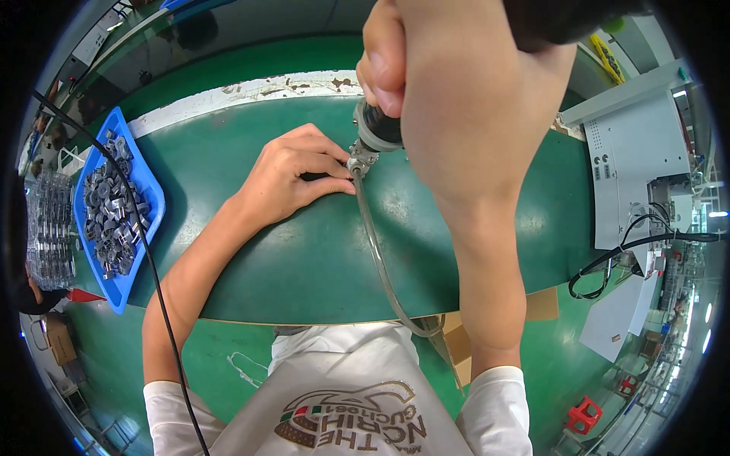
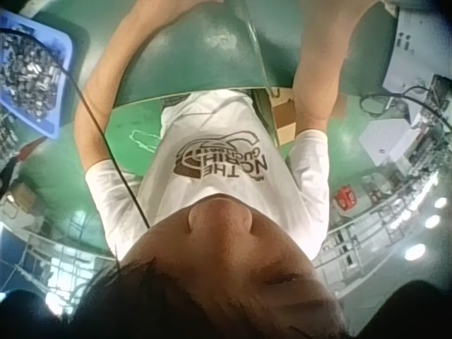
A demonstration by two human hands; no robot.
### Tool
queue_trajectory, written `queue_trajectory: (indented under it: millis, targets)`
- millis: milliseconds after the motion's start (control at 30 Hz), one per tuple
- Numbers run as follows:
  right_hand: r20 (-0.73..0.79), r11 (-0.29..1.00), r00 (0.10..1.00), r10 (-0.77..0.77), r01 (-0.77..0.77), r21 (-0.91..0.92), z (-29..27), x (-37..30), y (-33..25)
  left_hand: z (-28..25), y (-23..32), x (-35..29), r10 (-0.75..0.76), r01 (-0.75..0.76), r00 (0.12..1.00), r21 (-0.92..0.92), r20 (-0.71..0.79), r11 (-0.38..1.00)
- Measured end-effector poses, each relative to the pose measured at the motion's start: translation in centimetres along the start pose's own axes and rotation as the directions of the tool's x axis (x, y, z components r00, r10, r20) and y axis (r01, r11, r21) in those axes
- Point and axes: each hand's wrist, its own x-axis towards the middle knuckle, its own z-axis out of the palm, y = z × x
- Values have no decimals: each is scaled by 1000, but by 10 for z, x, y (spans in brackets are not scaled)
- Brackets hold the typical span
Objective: The person assembles small circular electronic components on a factory workbench using an electric screwdriver.
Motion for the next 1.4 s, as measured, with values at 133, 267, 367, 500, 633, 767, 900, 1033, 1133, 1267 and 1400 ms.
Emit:
queue_trajectory:
  millis: [133, 267, 367, 500, 633, 767, 900, 1033, 1133, 1267, 1400]
  targets:
    - [23, 1000, 1000, 2, -3, 8, 2, 1, 4, -1, 1, 0, -13, 13, 1000, 9, 9, 1000]
    - [14, 1000, 1000, -20, 21, -3, 1, 3, 6, 0, 2, 1, -11, 11, 1000, 13, 9, 1000]
    - [13, 999, 999, -39, 39, -6, 2, 3, 9, 1, 0, 0, -5, 5, 1000, 11, 7, 1000]
    - [42, 997, 996, -77, 78, -14, 0, 3, 15, 0, 1, 0, -11, 10, 1000, 25, 16, 1000]
    - [37, 996, 995, -91, 92, -10, 1, 3, 16, 0, 2, 1, -15, 14, 1000, 30, 14, 999]
    - [-33, 992, 994, -105, 103, -69, 9, -2, 16, 0, 2, 0, -16, 15, 1000, 31, 12, 999]
    - [28, 995, 995, -93, 94, -17, 4, 3, 17, 1, 2, 1, -20, 20, 1000, 30, 14, 999]
    - [39, 999, 998, -46, 46, 12, 8, 8, 18, 2, 1, 0, -9, 9, 1000, 27, 3, 1000]
    - [107, 999, 994, -32, 29, 27, 6, 17, 21, 2, 1, 0, -2, 2, 1000, 30, -7, 1000]
    - [133, 999, 990, -41, 39, 23, 7, 18, 25, 3, 1, 0, -15, 15, 1000, 18, -4, 1000]
    - [148, 1000, 989, -12, 8, 30, 8, 19, 25, 3, 1, 0, -3, 3, 1000, 13, -15, 1000]
